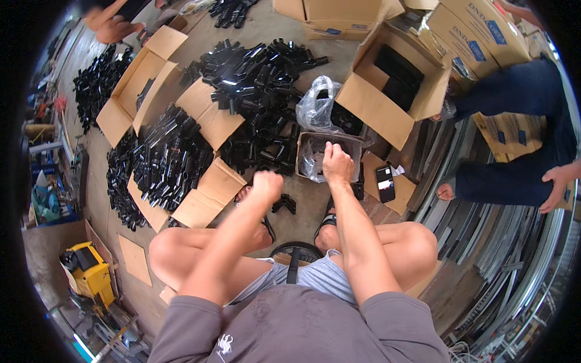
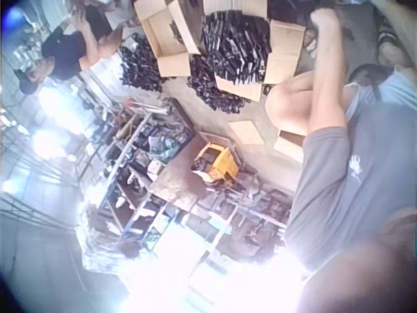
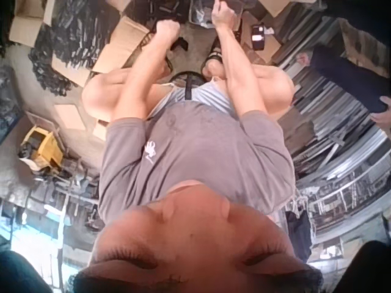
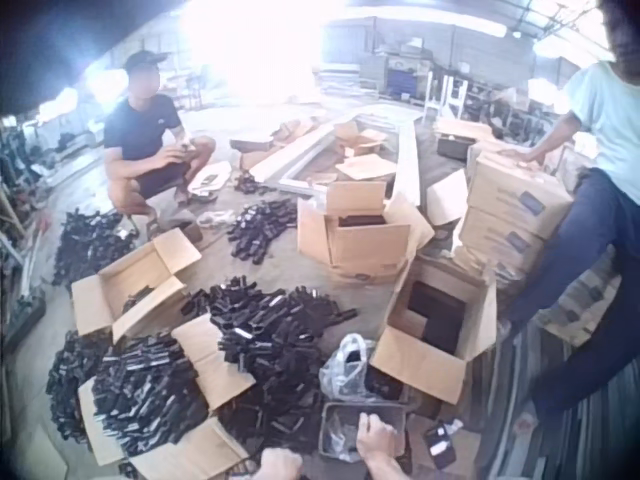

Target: The person sorts small black plastic components by taking them from a central pile and placing them into cardboard boxes.

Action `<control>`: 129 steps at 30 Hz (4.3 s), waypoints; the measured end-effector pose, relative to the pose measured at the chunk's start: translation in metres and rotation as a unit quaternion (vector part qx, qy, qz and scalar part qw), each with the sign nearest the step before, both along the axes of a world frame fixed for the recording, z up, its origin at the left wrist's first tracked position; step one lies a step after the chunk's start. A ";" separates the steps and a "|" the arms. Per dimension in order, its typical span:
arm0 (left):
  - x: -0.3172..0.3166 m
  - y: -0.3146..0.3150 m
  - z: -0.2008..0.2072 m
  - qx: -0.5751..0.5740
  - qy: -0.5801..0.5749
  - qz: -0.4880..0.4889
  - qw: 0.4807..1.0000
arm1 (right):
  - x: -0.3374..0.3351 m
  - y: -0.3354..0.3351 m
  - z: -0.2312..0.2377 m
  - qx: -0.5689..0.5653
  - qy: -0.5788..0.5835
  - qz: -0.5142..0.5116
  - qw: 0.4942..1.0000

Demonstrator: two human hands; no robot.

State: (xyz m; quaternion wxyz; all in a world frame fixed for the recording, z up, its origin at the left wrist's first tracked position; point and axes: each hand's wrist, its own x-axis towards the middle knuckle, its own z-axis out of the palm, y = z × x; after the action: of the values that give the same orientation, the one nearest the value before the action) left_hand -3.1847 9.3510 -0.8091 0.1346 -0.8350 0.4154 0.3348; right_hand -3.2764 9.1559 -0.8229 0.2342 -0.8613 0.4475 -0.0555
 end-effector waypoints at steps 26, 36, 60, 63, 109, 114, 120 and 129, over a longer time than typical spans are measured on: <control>-0.057 0.049 -0.019 -0.037 0.144 0.286 0.947 | 0.021 0.030 0.096 0.070 -0.148 0.033 0.986; 0.007 0.015 0.124 -0.503 0.259 0.532 0.630 | 0.066 -0.001 0.227 0.114 0.039 0.289 0.950; 0.041 -0.022 0.279 -0.554 0.562 0.387 0.477 | 0.020 0.006 0.314 0.489 -0.398 0.136 0.764; 0.035 -0.027 0.286 -0.498 0.521 0.428 0.546 | 0.021 0.003 0.310 0.500 -0.394 0.102 0.765; 0.037 -0.013 0.299 -0.527 0.532 0.405 0.524 | 0.026 0.034 0.317 0.429 -0.476 0.048 0.766; 0.039 -0.009 0.299 -0.531 0.537 0.396 0.522 | 0.026 0.038 0.315 0.421 -0.476 0.060 0.770; 0.041 -0.007 0.300 -0.526 0.516 0.397 0.547 | 0.032 0.035 0.310 0.439 -0.464 0.056 0.767; 0.054 0.010 0.293 -0.537 0.554 0.403 0.492 | 0.050 0.007 0.291 0.433 -0.455 0.085 0.773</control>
State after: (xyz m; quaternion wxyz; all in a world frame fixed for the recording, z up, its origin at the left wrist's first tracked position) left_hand -3.1311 9.3607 -0.5158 -0.7472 -0.4649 0.1219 0.4590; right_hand -3.2263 9.1626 -0.5322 0.7627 -0.5772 0.1907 -0.2210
